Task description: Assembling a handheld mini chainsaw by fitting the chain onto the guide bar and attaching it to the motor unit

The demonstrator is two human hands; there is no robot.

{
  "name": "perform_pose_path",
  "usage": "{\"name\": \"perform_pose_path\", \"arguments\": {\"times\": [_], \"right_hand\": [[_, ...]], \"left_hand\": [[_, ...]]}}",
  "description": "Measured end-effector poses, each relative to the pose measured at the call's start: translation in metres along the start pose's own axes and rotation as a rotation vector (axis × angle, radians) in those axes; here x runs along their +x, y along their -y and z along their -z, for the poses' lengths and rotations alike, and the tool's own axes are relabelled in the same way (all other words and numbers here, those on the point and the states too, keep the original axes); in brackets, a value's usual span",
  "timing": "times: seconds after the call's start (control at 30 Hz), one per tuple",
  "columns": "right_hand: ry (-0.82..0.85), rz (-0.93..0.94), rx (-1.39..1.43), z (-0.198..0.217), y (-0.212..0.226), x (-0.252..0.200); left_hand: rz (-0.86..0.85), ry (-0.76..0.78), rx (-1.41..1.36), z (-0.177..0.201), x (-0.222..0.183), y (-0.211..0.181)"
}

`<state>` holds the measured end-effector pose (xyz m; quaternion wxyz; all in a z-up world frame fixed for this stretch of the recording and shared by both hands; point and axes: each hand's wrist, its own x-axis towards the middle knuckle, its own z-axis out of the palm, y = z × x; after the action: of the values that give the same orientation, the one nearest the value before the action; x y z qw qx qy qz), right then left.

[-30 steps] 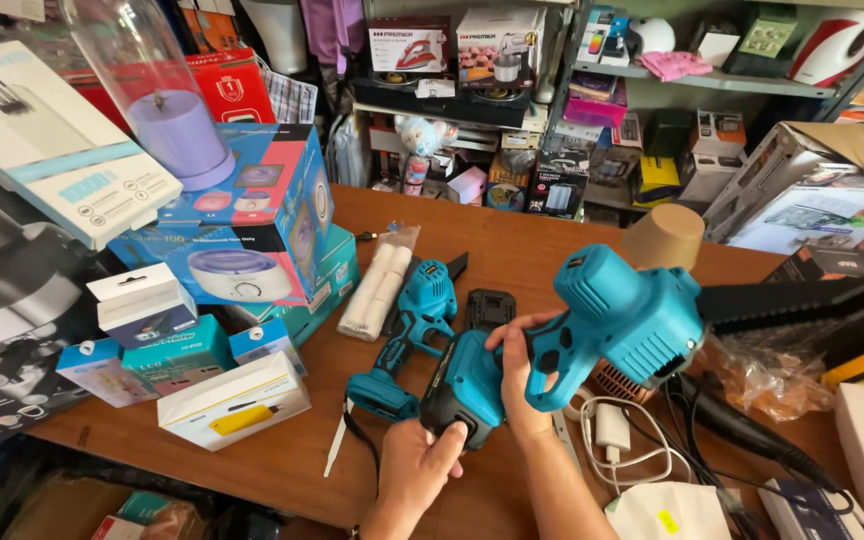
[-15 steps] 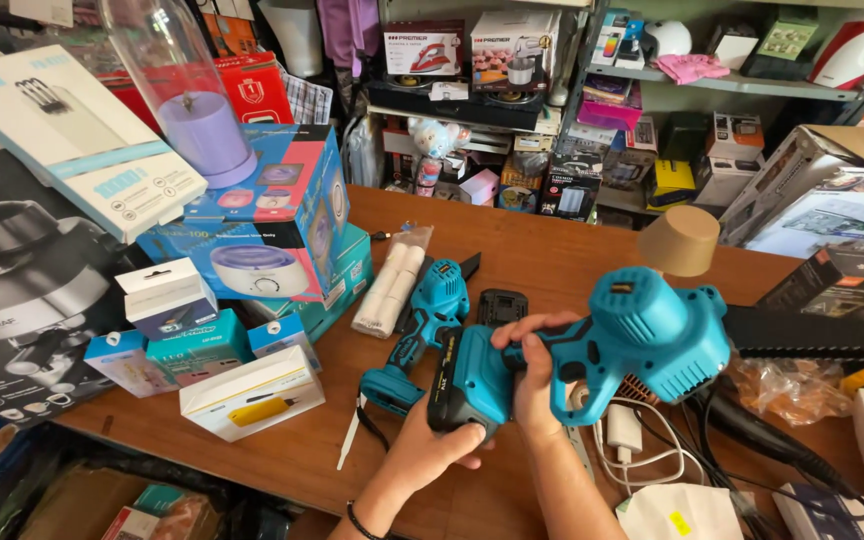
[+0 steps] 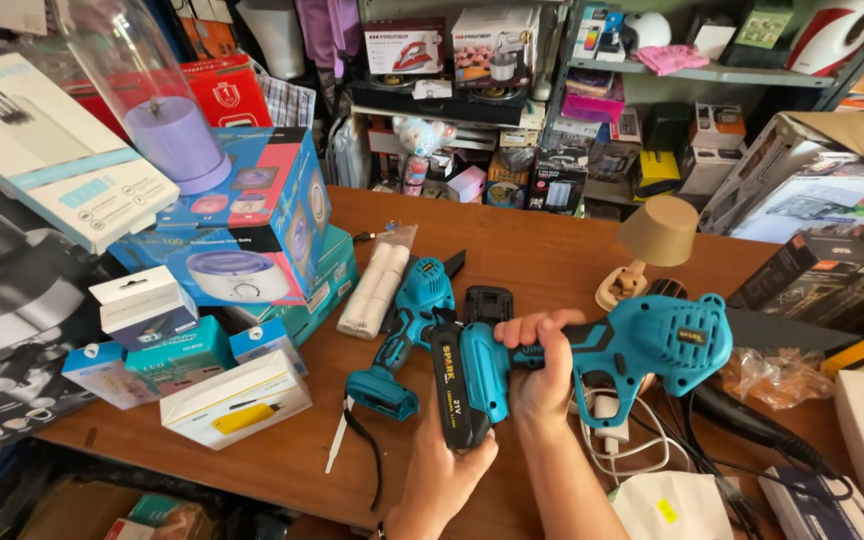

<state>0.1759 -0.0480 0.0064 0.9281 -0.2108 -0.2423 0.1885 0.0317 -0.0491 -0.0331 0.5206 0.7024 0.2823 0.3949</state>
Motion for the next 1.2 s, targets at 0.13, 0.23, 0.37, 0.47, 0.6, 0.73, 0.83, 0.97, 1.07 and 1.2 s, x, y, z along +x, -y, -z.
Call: {"name": "perform_pose_path", "arguments": {"times": [0.13,0.23,0.37,0.47,0.6,0.73,0.83,0.97,1.07,1.2], "right_hand": [[-0.080,-0.077,0.038,0.003,-0.010,0.000],[-0.102,0.037,-0.127,0.004,-0.012,0.002],[-0.080,0.182,-0.470,0.042,0.013,0.037],[-0.298,0.155,-0.018,0.041,0.028,0.048],[-0.244,0.189,-0.129,0.052,0.021,0.052],[-0.137,0.231,-0.329,0.031,0.013,0.044],[-0.087,0.189,-0.414,0.041,-0.006,0.039],[-0.015,0.279,-0.428,0.040,-0.011,0.035],[-0.047,0.313,-0.488,0.053,-0.017,0.040],[-0.185,0.324,-0.669,0.053,-0.012,0.049]], "left_hand": [[0.102,0.019,0.025,0.006,-0.003,-0.005],[0.327,0.095,0.086,0.013,-0.013,-0.033],[0.395,0.281,0.076,0.011,-0.040,-0.035],[0.481,0.562,0.050,0.011,-0.048,-0.064],[0.948,0.385,0.167,0.019,-0.030,-0.072],[0.945,0.282,-0.273,0.029,-0.025,0.005],[0.902,0.371,-0.298,0.044,-0.019,0.010],[0.906,0.459,-0.144,0.067,-0.019,0.004],[0.903,0.534,0.030,0.088,-0.019,0.008],[0.781,0.551,0.305,0.114,-0.016,-0.024]]}}
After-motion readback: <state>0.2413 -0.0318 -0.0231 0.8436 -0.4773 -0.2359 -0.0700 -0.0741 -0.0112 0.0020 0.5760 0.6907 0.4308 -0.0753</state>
